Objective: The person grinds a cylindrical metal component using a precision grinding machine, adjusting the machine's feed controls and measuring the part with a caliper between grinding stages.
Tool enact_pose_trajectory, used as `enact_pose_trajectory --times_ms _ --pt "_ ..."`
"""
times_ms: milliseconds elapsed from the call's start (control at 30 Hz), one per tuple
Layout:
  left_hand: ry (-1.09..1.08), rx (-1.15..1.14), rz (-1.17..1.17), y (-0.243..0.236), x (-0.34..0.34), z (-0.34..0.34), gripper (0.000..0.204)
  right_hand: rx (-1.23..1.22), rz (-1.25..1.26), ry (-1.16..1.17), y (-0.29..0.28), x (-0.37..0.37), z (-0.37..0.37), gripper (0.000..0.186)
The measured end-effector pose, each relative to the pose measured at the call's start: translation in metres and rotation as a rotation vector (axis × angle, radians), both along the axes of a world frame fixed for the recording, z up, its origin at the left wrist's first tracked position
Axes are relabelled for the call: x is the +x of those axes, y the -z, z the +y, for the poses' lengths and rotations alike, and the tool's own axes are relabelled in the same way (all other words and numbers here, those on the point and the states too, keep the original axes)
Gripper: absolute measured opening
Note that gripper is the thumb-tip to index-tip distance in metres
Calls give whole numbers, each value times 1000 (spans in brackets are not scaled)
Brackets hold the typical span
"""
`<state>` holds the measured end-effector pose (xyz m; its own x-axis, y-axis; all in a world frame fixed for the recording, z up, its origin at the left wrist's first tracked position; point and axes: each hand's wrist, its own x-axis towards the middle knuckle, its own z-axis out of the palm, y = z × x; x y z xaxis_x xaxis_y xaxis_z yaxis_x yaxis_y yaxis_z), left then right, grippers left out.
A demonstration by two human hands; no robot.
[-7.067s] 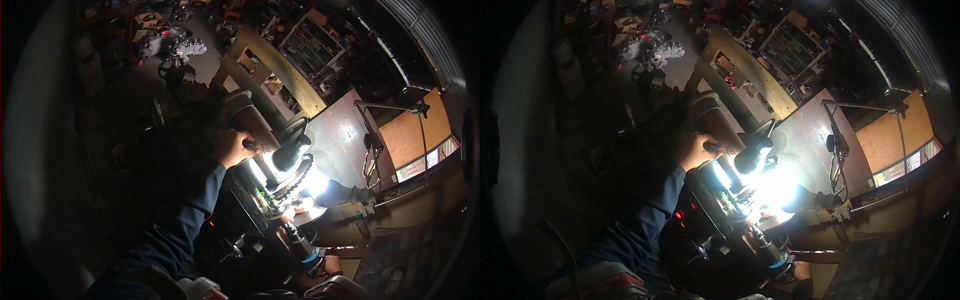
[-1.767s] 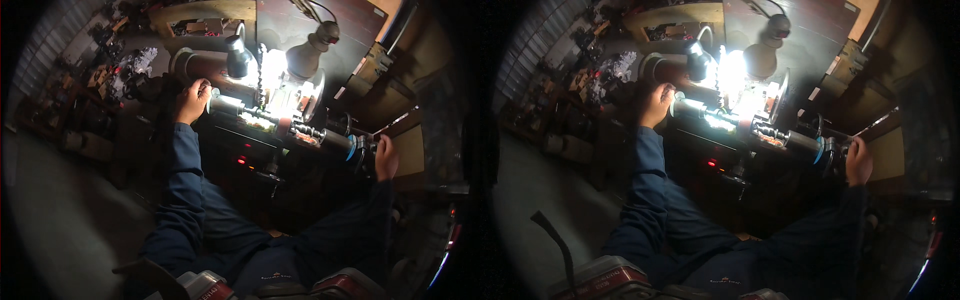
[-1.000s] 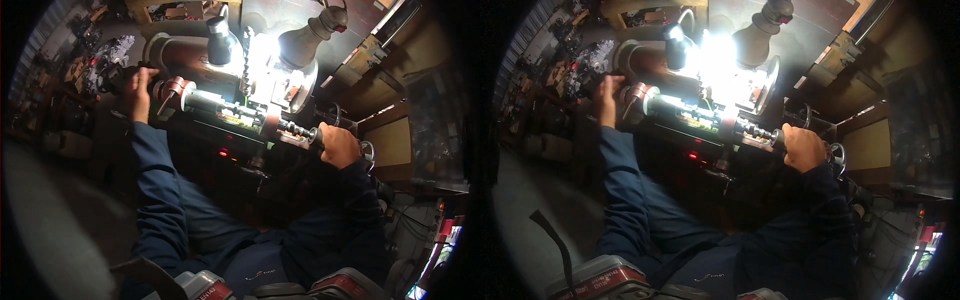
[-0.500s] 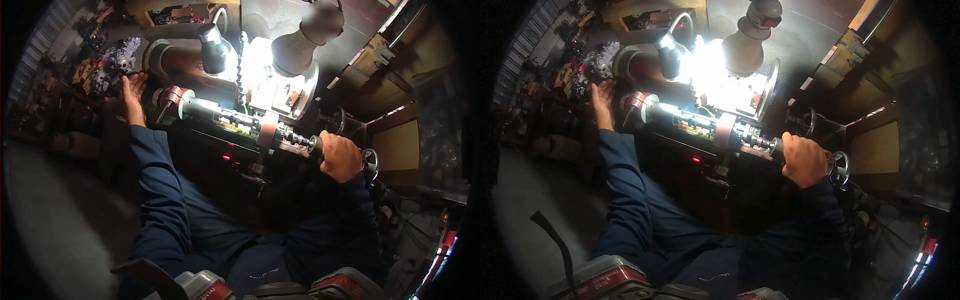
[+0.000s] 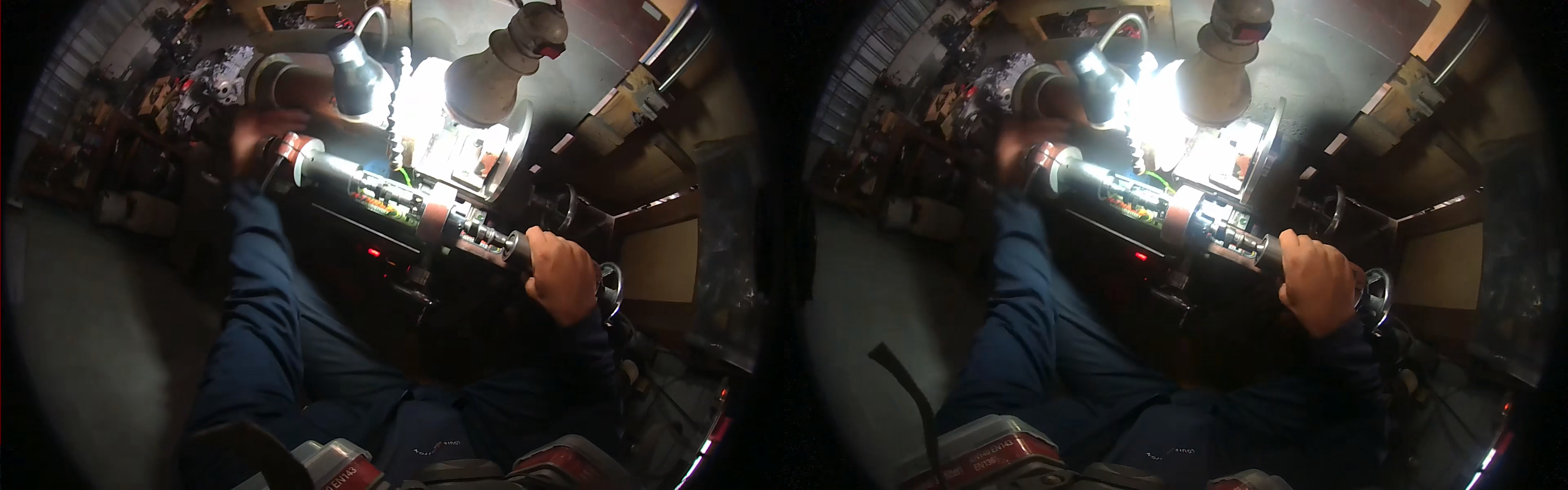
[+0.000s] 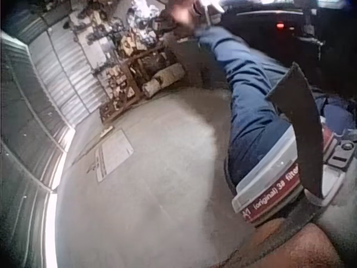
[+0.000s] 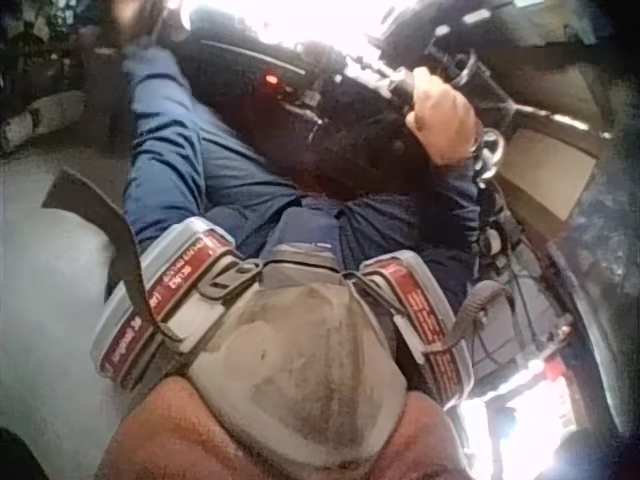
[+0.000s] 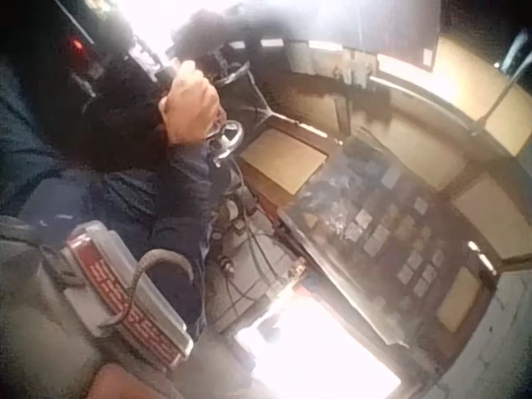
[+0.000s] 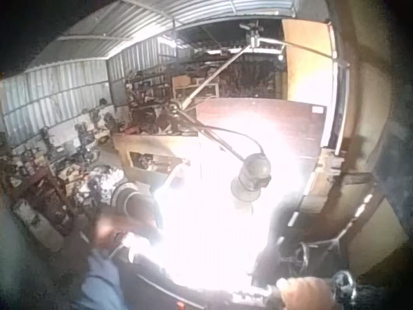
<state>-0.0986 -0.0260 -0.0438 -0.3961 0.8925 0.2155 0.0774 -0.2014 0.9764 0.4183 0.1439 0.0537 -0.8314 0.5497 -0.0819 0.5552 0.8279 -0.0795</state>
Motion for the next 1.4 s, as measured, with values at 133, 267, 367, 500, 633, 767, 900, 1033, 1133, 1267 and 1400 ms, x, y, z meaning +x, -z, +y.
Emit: enact_pose_trajectory --times_ms 133,267,367,500,633,767,900,1033,1133,1267,1400 --pt "76 -7 -825 19 -9 25 49 -20 60 -12 -5 0 2 34" --pt "-131 -16 -453 3 -11 22 50 -58 28 16 -7 0 3 31" --pt "-153 -18 -535 4 -5 5 45 -89 30 5 -12 -3 6 29" --pt "24 -203 -803 8 14 32 40 -171 -49 50 -18 -14 13 30" --pt "18 -167 -740 1 10 32 35 -91 -94 58 -13 -23 11 31" --pt "-136 -162 -388 -23 29 27 49 -74 -107 104 -14 -30 5 30" --pt "-241 240 -550 -6 -24 7 41 -6 -65 165 -10 -33 -8 27" --pt "-98 -49 -639 3 24 28 42 30 -36 90 0 -31 0 27" --pt "132 59 -748 11 11 38 44 46 -46 144 -8 -36 -6 27" --pt "91 157 -564 21 -21 24 48 73 -17 142 1 -38 -9 26" --pt "-404 323 -480 15 -38 -3 61 75 -41 160 3 -33 -10 29"
